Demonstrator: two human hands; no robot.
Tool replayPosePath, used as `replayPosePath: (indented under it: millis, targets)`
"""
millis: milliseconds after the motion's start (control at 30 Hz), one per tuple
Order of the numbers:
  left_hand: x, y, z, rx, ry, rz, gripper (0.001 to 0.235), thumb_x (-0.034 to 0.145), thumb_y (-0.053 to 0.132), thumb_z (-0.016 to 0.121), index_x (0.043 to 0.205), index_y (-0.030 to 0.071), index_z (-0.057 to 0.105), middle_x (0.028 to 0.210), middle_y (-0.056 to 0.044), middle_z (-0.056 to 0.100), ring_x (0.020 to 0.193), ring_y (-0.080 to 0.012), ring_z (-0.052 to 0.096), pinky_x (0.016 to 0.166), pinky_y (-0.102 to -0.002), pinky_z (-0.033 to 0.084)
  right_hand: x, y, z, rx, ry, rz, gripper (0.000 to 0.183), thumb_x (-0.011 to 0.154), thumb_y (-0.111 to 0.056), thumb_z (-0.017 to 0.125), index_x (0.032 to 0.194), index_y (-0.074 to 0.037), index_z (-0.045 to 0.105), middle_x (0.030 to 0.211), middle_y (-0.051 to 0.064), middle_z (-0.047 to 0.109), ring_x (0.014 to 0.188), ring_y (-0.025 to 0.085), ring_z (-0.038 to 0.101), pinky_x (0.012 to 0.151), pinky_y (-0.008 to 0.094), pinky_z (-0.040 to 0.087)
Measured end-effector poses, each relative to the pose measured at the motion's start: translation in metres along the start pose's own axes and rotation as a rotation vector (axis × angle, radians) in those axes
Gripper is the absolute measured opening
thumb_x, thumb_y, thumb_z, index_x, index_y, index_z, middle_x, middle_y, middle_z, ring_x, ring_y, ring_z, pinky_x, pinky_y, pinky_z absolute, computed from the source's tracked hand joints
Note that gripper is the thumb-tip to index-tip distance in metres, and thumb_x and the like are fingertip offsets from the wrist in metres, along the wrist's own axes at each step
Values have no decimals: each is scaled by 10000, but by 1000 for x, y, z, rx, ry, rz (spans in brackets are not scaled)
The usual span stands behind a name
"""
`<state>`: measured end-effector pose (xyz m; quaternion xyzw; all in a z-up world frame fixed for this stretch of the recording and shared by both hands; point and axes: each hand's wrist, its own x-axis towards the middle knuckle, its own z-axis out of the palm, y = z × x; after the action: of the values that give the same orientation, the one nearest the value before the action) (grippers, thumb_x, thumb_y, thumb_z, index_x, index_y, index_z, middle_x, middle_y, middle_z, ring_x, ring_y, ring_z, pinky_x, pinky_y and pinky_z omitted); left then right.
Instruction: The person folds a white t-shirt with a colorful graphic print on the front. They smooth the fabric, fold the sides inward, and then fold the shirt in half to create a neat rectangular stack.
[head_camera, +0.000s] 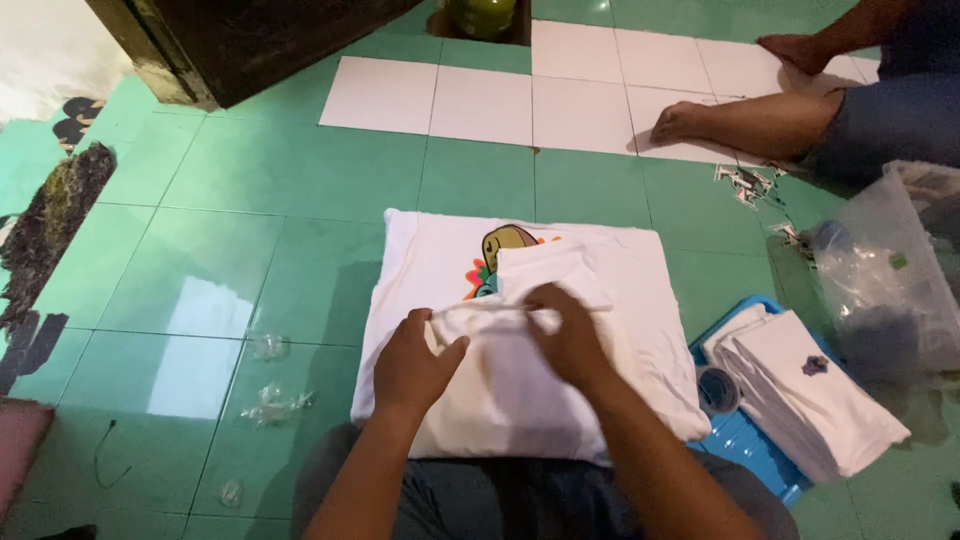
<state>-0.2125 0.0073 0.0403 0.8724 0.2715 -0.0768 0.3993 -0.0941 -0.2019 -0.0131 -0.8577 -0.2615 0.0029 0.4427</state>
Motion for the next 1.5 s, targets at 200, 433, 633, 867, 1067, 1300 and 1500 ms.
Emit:
replayPosePath:
  millis: [200, 433, 633, 867, 1067, 1300, 1500]
  targets:
    - [-1, -8, 24, 93, 161, 108, 423, 960, 270, 593, 1354, 123, 543, 1336, -126, 604, 1178, -323, 675, 910, -484, 619, -36, 96, -81, -245, 70, 698, 460, 860, -410, 790, 1272, -230, 694, 1188, -19, 749, 1117, 148, 713, 952, 343, 565]
    - [-12, -13, 32, 160, 253, 187, 646, 868, 418, 769, 1332, 20, 561, 1465, -191, 498, 1335, -336, 570, 1004, -447, 586, -36, 56, -85, -258, -16, 700, 389, 884, -356, 759, 1145, -69, 759, 1043, 167, 770, 1056, 378, 729, 878, 496, 577]
    - [0, -48, 39, 196, 396, 251, 197, 957, 223, 615, 1060, 85, 710, 1252, -105, 623, 1169, -288, 661, 945, -389, 581, -48, 39, -91, -198, 65, 754, 373, 923, -410, 727, 1173, -135, 741, 1028, 101, 779, 1029, 306, 732, 856, 447, 572]
    - [-13, -55, 25, -309, 263, 80, 204, 1009, 242, 530, 1067, 85, 647, 900, -143, 708, 879, -333, 711, 767, -454, 567, -79, 32, -101, -227, -175, 736, 411, 865, -323, 742, 1112, 5, 757, 964, 222, 773, 1010, 387, 722, 858, 462, 550]
    - [-4, -65, 21, -160, 22, -50, 358, 893, 419, 730, 1109, 135, 695, 999, -75, 745, 973, -245, 732, 768, -381, 586, -91, 48, -104, -122, -150, 716, 368, 933, -285, 672, 1124, 16, 766, 960, 235, 781, 963, 353, 727, 843, 454, 539]
    - [-5, -75, 8, -385, -107, -37, 248, 932, 300, 682, 939, 60, 748, 764, -110, 751, 728, -220, 653, 694, -369, 520, -96, 53, -111, 161, -119, 766, 337, 995, -218, 631, 1143, 70, 721, 879, 252, 757, 792, 298, 688, 749, 419, 545]
    - [-19, -74, 3, -543, -170, -179, 172, 942, 245, 689, 961, 82, 741, 803, -28, 708, 709, -141, 590, 661, -303, 442, -95, 32, -116, 67, -147, 927, 420, 936, -353, 604, 1206, -87, 787, 1215, 90, 792, 1074, 248, 716, 847, 392, 498]
